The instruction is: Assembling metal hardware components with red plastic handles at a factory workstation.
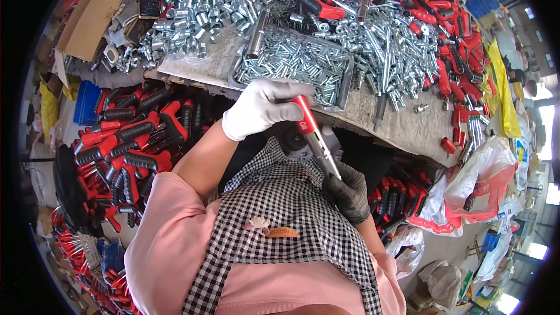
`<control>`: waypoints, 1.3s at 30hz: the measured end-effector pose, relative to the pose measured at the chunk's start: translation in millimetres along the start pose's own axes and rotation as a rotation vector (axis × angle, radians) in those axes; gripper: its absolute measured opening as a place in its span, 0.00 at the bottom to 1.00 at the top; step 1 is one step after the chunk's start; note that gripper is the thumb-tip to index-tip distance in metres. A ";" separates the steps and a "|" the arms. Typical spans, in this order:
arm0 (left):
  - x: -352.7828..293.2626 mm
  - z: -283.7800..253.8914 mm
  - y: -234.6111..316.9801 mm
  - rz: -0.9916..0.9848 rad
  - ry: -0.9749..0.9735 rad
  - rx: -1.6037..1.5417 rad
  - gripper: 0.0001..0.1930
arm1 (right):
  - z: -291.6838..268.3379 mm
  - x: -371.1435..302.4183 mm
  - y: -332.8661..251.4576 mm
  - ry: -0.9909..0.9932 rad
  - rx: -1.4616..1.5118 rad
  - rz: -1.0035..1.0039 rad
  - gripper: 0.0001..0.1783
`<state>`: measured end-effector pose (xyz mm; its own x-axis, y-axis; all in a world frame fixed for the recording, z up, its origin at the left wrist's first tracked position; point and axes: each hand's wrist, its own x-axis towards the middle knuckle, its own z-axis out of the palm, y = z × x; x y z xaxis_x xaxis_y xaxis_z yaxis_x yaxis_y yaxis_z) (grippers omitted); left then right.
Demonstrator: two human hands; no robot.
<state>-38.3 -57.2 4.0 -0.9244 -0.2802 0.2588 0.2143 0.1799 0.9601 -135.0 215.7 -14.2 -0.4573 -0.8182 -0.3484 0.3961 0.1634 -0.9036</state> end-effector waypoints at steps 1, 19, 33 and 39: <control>0.0 1.5 -2.9 0.014 -0.012 -0.015 0.25 | 0.4 0.9 3.3 -0.001 -0.001 0.000 0.27; 3.1 67.9 -1.1 -0.177 0.236 -0.908 0.38 | 29.3 41.6 34.1 -0.485 0.450 0.070 0.21; 3.1 65.3 -3.0 -0.265 0.363 -1.089 0.25 | 27.3 37.1 21.6 -0.317 0.330 0.075 0.34; 3.2 76.5 -13.3 -0.118 0.303 -1.168 0.26 | 23.6 39.5 31.8 -0.436 0.630 0.175 0.32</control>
<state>-68.3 11.7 -16.0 -0.8795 -0.4751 0.0279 0.4341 -0.7767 0.4564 -121.7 175.5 -50.8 -0.0446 -0.9732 -0.2255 0.8700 0.0732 -0.4876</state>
